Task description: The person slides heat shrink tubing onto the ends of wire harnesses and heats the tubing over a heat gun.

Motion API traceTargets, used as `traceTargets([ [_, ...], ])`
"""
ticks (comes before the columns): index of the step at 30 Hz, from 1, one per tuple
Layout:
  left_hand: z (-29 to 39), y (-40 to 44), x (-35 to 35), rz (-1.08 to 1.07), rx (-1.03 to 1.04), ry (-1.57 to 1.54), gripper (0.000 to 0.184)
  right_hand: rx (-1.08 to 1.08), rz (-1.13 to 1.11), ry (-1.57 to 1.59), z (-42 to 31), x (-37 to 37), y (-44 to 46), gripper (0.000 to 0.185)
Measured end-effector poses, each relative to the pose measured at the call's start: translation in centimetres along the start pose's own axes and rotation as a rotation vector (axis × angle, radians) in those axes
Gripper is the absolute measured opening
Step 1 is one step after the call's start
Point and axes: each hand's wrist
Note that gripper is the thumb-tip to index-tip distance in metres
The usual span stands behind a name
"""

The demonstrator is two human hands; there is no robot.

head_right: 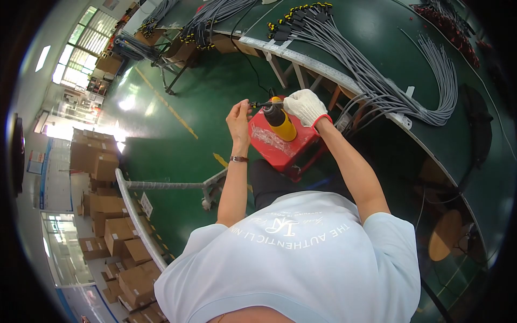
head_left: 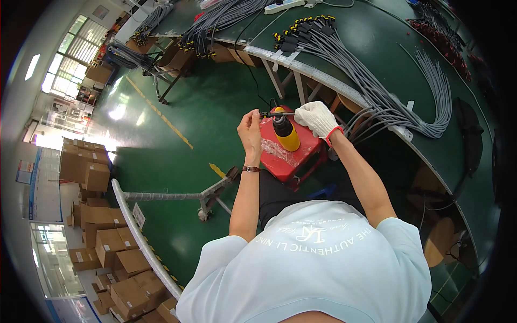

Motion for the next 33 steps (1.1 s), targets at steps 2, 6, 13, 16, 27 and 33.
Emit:
traceTargets([
  [2, -0.1, -0.1, 0.1, -0.012, 0.014, 0.014, 0.028, 0.003, 0.003, -0.004, 0.1, -0.2, 0.1, 0.022],
  [6, 0.0, -0.3, 0.1, -0.015, 0.032, 0.006, 0.029, 0.027, -0.032, 0.014, 0.4, -0.3, 0.3, 0.021],
  [13, 0.4, -0.2, 0.0, -0.014, -0.008, -0.064, 0.03, 0.007, -0.072, 0.005, -0.6, -0.6, -0.7, 0.024],
  [16, 0.6, -0.2, 0.0, -0.035, -0.029, -0.129, 0.031, -0.118, -0.058, 0.02, 0.2, -0.2, -0.5, 0.026],
  [27, -0.7, 0.2, -0.1, -0.021, -0.01, -0.146, 0.022, -0.569, 0.18, -0.222, 2.2, 0.9, -0.3, 0.024],
  [33, 0.0, -0.5, 0.0, -0.015, -0.027, -0.143, 0.02, -0.573, 0.229, -0.321, 1.9, 1.2, -0.9, 0.021],
])
Point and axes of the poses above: each hand's wrist, its own y-axis towards the middle knuckle, its own x-axis out of the palm, z = x × y, and after that the axes turned 15 degrees about z, right-handed
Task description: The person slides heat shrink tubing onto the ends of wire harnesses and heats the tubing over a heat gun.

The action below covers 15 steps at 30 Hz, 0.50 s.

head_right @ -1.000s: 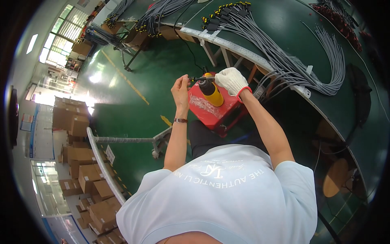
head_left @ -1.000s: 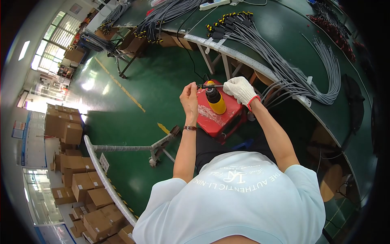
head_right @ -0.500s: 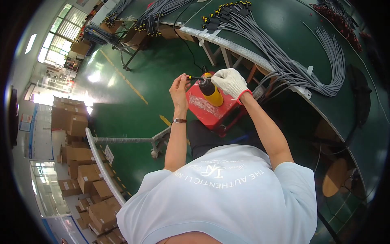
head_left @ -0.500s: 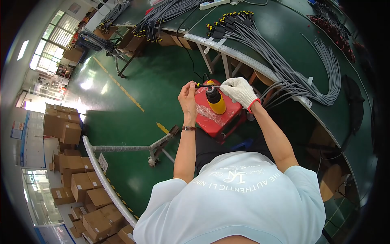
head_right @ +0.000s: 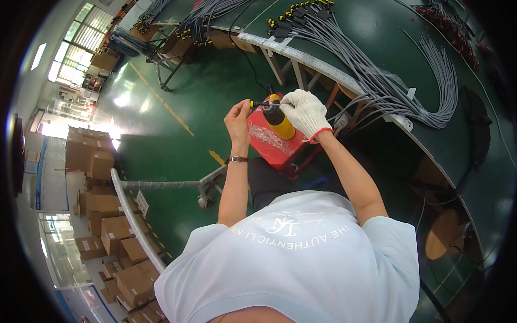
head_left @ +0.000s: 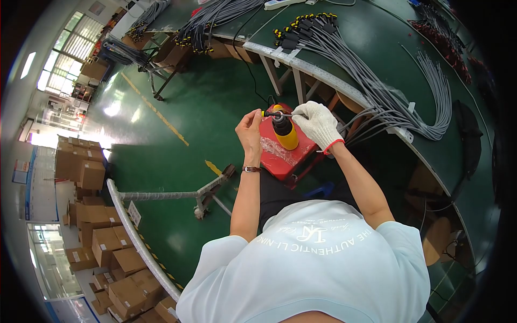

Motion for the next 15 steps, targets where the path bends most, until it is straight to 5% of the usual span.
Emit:
traceTargets([
  [15, -0.44, -0.11, -0.23, 0.03, 0.082, 0.064, 0.023, -0.088, 0.062, -0.054, -0.44, 0.21, -0.49, 0.019],
])
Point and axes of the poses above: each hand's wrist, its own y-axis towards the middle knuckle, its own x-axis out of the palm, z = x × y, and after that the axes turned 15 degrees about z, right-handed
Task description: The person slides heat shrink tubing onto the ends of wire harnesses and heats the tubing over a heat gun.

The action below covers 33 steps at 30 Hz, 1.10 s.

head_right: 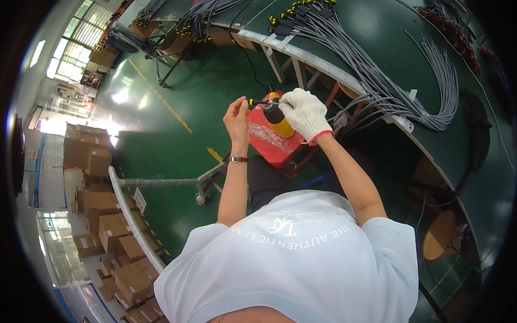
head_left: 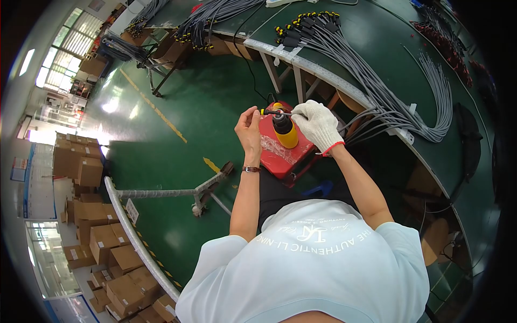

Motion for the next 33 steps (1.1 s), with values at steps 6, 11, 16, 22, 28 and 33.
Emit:
traceTargets([
  [6, 0.0, 1.3, -0.8, 0.006, 0.008, 0.039, 0.028, -0.035, -0.007, -0.039, -0.7, 1.0, 0.6, 0.019],
  [11, 1.2, 0.9, 0.0, 0.04, 0.007, 0.016, 0.023, -0.041, -0.006, -0.036, -0.7, 0.7, 0.4, 0.018],
  [16, 1.0, 0.4, 0.2, 0.0, 0.08, 0.047, 0.026, 0.04, 0.002, 0.058, -0.2, -0.2, -0.5, 0.018],
  [22, 1.3, -0.2, 0.4, -0.033, 0.131, 0.071, 0.026, 0.204, -0.094, 0.253, 1.0, 0.0, -0.4, 0.022],
  [28, 0.9, 0.1, 0.3, -0.028, 0.14, 0.085, 0.025, 0.492, -0.283, 0.442, 0.9, -0.1, 0.8, 0.025],
  [33, 0.8, 0.2, 0.0, -0.012, 0.083, 0.111, 0.024, 0.539, -0.308, 0.348, 0.2, 0.3, 1.3, 0.029],
])
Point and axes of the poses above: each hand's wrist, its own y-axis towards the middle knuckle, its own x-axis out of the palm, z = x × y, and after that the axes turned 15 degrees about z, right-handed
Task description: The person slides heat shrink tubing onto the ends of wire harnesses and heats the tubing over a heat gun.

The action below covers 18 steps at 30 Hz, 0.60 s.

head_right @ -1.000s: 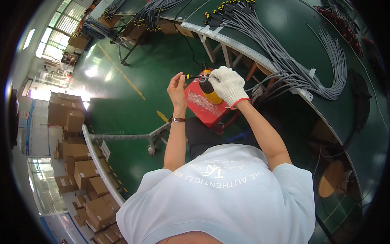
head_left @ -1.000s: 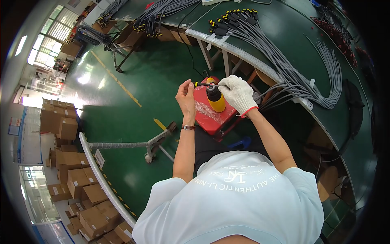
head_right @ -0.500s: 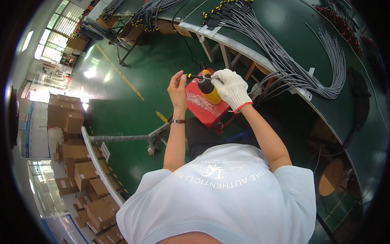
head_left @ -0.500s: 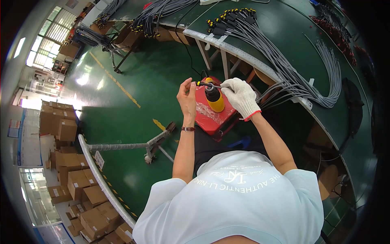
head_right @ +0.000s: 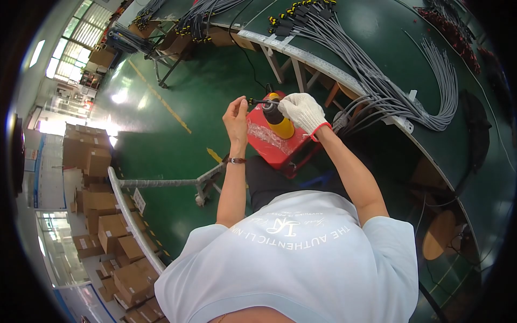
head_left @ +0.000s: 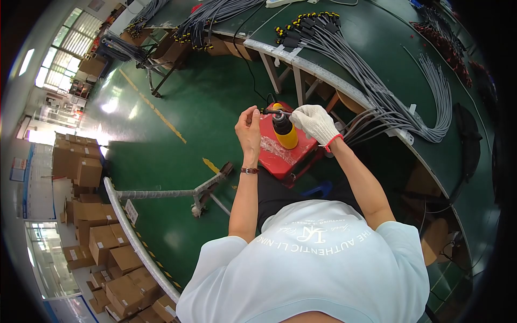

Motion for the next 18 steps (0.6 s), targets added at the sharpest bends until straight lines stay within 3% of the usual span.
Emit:
traceTargets([
  [18, 0.1, -0.8, 0.1, -0.026, 0.036, -0.071, 0.023, 0.016, 0.007, -0.05, -0.9, -1.1, -0.2, 0.028],
])
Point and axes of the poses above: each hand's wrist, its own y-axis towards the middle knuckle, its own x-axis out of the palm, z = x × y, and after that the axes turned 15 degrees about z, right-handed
